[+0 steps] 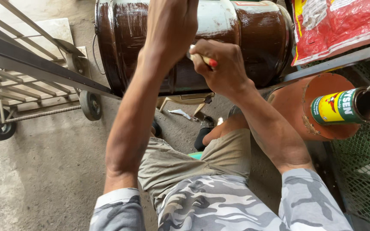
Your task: The person paints a large metal barrel with dark brown paint using a brush. They repeatedly dip the brush into a paint can and apply paint to the barrel's surface, rotating it slightly to cover more area.
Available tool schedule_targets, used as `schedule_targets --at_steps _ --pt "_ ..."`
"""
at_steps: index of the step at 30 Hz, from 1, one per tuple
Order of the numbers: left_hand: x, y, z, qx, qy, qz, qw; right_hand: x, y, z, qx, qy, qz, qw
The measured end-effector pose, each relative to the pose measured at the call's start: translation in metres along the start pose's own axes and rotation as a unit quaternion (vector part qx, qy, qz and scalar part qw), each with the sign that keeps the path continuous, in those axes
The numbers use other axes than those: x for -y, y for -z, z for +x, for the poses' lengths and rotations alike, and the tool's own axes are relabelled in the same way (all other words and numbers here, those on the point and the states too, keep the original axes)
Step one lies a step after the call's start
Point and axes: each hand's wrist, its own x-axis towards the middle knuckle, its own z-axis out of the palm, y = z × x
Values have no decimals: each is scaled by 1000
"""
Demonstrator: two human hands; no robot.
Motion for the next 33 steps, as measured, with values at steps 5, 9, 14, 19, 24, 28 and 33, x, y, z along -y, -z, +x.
schedule_targets --at_steps 5,9,14,19,24,28,33 --pt "-87 49 -128 -177 -191 -95 961 -7 -5 17 -8 -33 163 986" --pt "-99 22 -186 -127 -142 -151 970 -31 4 16 -20 -69 303 950" --pt "-71 -23 -237 -74 2 -164 984 -72 32 -13 1 -126 310 942" --pt "-32 -66 -285 -71 137 -184 971 -85 85 -42 4 -125 156 980" --pt "2 -101 -312 -58 322 -291 899 -52 101 -42 21 -9 -84 996" --pt "28 -128 -304 -88 443 -407 794 -18 56 -25 33 22 -89 995" --pt "39 -149 -301 -110 461 -421 774 2 34 -27 37 -14 90 995"
